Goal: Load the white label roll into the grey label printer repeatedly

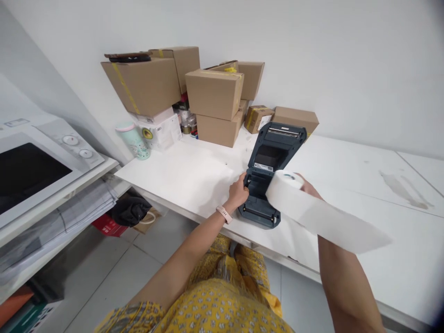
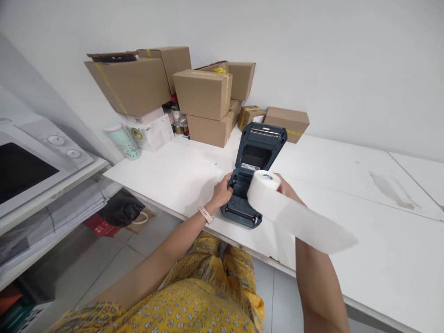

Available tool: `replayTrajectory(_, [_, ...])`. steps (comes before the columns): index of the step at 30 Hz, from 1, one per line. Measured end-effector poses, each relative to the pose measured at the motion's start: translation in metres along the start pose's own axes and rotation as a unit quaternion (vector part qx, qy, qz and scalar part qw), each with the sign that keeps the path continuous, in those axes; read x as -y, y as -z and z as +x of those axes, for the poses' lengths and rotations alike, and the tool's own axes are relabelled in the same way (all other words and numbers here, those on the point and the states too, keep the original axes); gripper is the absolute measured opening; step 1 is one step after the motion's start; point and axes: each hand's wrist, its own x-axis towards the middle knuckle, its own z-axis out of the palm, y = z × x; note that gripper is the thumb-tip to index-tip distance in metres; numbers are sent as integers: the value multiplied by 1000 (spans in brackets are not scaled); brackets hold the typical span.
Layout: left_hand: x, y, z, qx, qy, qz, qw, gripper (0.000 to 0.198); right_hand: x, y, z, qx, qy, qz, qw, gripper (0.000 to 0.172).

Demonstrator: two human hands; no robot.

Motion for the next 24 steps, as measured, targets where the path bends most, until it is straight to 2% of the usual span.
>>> replayTrajectory(2, [-1,1,-1,0,-1,-2,1000,71,23,-5,17,50,16,-49,997,65])
replayTrajectory(4, [-1,1,-1,-1,-2,-5,1000,70,40,-9,33,96,16,-142,985,62])
replayTrajectory(7, [-2,2,-2,-3,4,-8,1000,70,49,-14,52,155,12,-228,961,57])
replayTrajectory(14, [-4,3,-3,2,7,-10,1000,70,41,-19,66,227,18,-236,945,61])
replayTrajectory(24, [-3,2,-2,5,14,6,1000,68,21,-51,78,238,-21,-274,932,72])
